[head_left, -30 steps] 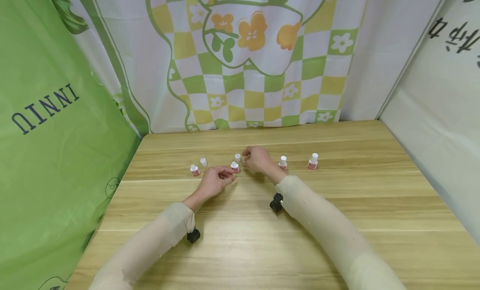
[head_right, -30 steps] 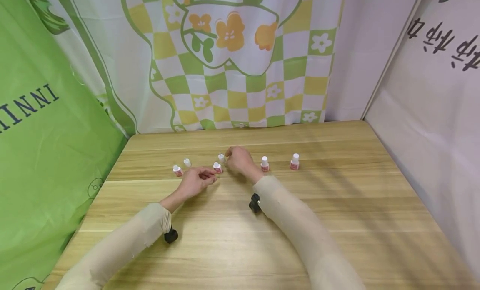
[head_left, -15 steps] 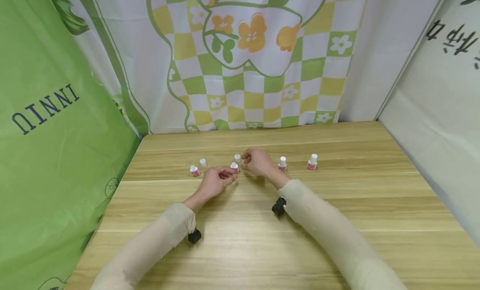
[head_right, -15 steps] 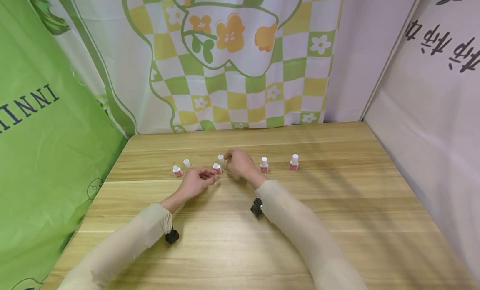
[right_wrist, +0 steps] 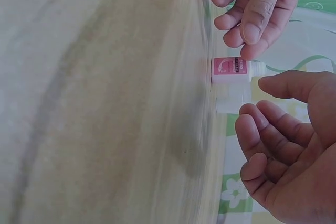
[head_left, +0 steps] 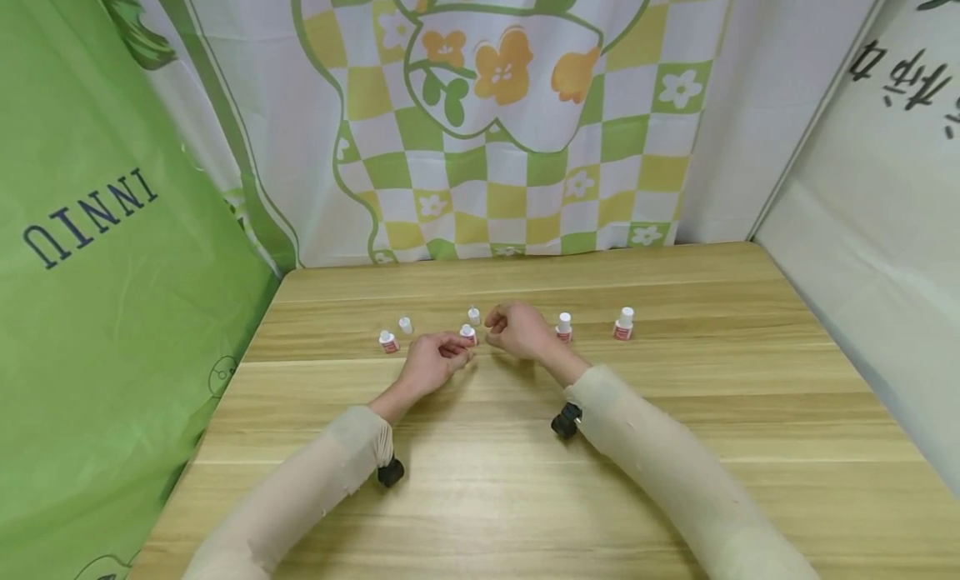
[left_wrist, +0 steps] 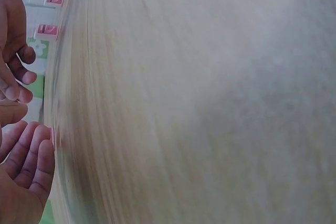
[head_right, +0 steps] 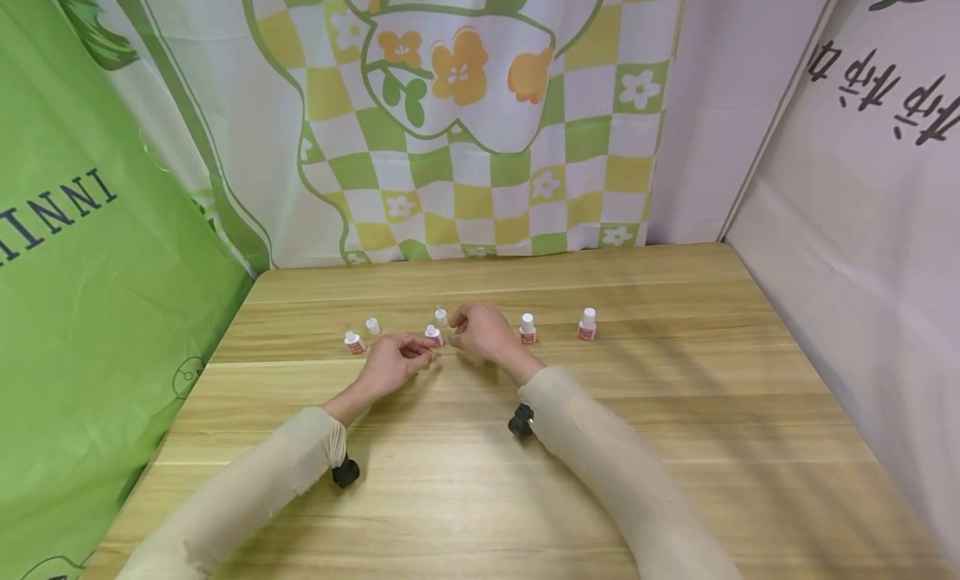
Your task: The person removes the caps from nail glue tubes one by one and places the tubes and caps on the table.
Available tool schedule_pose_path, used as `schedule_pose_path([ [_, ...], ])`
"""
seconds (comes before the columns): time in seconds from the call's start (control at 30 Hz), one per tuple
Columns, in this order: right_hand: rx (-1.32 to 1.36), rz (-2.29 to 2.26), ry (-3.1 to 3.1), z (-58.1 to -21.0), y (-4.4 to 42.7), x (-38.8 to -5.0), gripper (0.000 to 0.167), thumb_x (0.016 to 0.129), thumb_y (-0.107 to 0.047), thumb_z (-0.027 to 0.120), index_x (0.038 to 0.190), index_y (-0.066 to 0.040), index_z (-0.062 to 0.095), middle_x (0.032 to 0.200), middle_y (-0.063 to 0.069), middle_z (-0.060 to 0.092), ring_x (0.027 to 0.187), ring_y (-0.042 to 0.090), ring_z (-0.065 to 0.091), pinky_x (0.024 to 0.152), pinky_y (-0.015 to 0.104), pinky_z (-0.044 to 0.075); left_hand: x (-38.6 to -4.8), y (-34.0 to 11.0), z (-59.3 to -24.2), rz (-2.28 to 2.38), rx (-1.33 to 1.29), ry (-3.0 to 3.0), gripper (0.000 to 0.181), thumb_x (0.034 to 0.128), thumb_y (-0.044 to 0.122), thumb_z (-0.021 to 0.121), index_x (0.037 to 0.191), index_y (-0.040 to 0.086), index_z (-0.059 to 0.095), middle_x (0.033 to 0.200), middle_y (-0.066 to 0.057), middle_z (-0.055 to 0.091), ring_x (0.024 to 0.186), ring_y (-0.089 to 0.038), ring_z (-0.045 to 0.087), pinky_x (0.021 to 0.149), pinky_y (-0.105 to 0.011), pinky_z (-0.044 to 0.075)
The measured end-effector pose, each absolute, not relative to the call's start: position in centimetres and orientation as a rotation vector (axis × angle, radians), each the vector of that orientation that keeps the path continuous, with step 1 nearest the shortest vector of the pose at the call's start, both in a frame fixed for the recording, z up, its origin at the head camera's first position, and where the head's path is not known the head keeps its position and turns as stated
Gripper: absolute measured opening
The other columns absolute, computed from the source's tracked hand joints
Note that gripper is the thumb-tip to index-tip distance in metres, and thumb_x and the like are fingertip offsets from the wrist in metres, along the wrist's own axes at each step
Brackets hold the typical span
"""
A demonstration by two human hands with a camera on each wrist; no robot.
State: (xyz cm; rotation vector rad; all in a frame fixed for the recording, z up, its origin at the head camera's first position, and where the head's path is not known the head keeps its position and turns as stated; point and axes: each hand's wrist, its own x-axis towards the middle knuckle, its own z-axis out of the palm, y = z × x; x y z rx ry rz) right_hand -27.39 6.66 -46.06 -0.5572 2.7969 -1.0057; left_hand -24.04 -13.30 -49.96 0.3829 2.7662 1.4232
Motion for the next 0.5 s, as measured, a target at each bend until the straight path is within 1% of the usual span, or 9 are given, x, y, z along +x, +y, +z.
schedule_pose_path([
  [0.1,-0.559,-1.003,2.801,-46.2,6.9,-27.1,0.023,0.086,-0.018,0.073,0.105,-0.006,0.072,0.093,0.005,0.073,0.086,0.018,0.067,0.084,0.035,0.053,-24.0,-13.2,-50.0,1.422,0.381,2.759,0.017,0.0893,0.013,0.075,0.104,0.006,0.076,0.094,-0.007,0.077,0.078,-0.012,0.068,0.07,-0.021,0.056],
  [0.33,-0.542,-0.981,2.819,-46.2,7.3,-26.5,0.02,0.087,-0.021,0.073,0.103,-0.009,0.073,0.092,0.003,0.074,0.087,0.018,0.067,0.085,0.036,0.053,-24.1,-12.9,-50.0,1.405,0.383,2.766,0.017,0.09,0.013,0.074,0.105,0.005,0.076,0.097,-0.007,0.078,0.083,-0.016,0.07,0.074,-0.024,0.057],
  [0.5,-0.533,-0.999,2.816,-46.2,7.7,-26.2,0.021,0.087,-0.022,0.073,0.104,-0.008,0.073,0.092,0.003,0.073,0.086,0.017,0.067,0.082,0.035,0.053,-24.1,-12.7,-50.2,1.406,0.402,2.774,0.017,0.0898,0.011,0.074,0.105,0.004,0.076,0.097,-0.008,0.077,0.083,-0.016,0.07,0.074,-0.024,0.058],
])
